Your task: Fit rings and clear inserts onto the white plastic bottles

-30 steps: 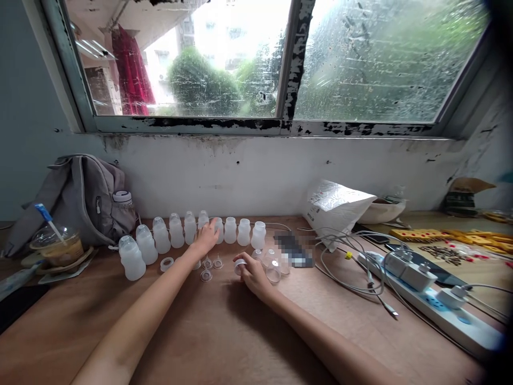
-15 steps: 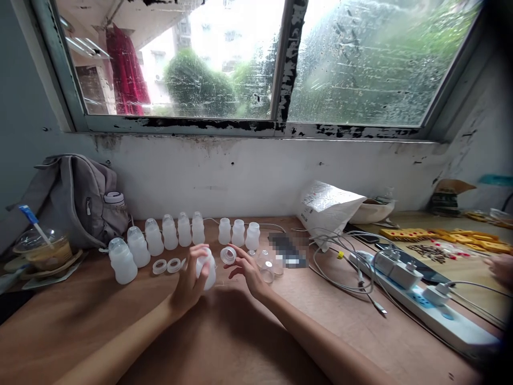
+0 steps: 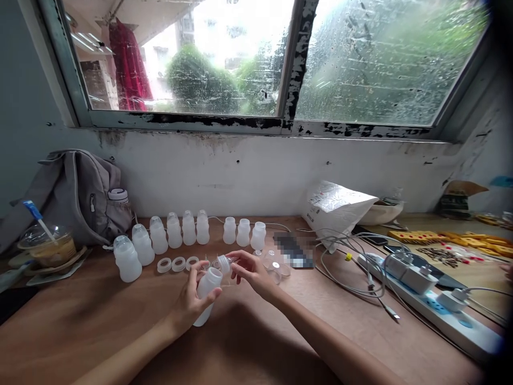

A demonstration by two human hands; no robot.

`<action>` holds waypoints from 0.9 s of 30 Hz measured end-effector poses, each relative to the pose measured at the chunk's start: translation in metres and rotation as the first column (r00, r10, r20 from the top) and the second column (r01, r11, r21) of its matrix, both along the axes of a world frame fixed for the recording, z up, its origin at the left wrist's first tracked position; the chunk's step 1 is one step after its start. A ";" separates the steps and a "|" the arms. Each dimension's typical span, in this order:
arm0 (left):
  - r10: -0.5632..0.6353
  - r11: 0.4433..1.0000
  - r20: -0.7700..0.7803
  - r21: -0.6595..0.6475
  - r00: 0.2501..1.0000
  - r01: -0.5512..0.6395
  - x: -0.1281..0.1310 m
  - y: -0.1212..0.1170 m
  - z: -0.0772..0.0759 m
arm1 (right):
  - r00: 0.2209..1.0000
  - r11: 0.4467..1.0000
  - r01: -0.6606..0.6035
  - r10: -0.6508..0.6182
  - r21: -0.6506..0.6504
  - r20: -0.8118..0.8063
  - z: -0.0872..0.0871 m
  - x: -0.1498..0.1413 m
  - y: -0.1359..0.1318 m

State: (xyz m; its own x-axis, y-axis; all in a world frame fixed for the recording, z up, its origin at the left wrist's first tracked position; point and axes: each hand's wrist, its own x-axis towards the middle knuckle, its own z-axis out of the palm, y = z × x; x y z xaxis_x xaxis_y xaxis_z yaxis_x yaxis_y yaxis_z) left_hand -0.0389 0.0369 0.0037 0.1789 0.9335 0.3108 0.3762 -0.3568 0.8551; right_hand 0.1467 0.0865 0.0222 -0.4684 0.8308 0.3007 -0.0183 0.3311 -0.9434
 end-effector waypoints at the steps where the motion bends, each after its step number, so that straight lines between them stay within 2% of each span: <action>1: -0.016 0.998 0.007 -0.053 1.000 0.017 0.001 -0.001 0.000 | 0.998 0.999 -0.041 0.040 0.002 0.056 0.004 0.002 0.000; 4: -0.029 0.994 -0.007 -0.109 1.000 0.028 0.004 -0.001 -0.001 | 0.969 0.992 -0.129 0.123 0.014 0.215 0.015 0.009 0.002; 8: -0.061 0.986 0.013 -0.154 0.998 0.062 0.005 0.002 -0.004 | 0.946 0.988 -0.116 0.077 0.106 0.315 0.023 0.017 0.005; 11: -0.140 0.958 0.044 -0.247 0.989 0.147 0.002 0.008 -0.002 | 0.930 0.982 -0.102 0.038 0.156 0.366 0.027 0.020 0.006; 15: -0.262 0.893 0.124 -0.346 0.957 0.289 -0.003 0.013 0.004 | 0.899 0.983 -0.109 0.033 0.150 0.437 0.032 0.022 0.005; 23: -0.310 0.866 0.135 -0.368 0.941 0.338 -0.004 0.016 -0.001 | 0.862 0.973 -0.102 -0.017 0.207 0.506 0.033 0.022 0.005; 27: -0.310 0.874 0.106 -0.360 0.945 0.327 -0.003 0.015 -0.004 | 0.833 0.967 -0.128 -0.015 0.220 0.552 0.034 0.020 0.003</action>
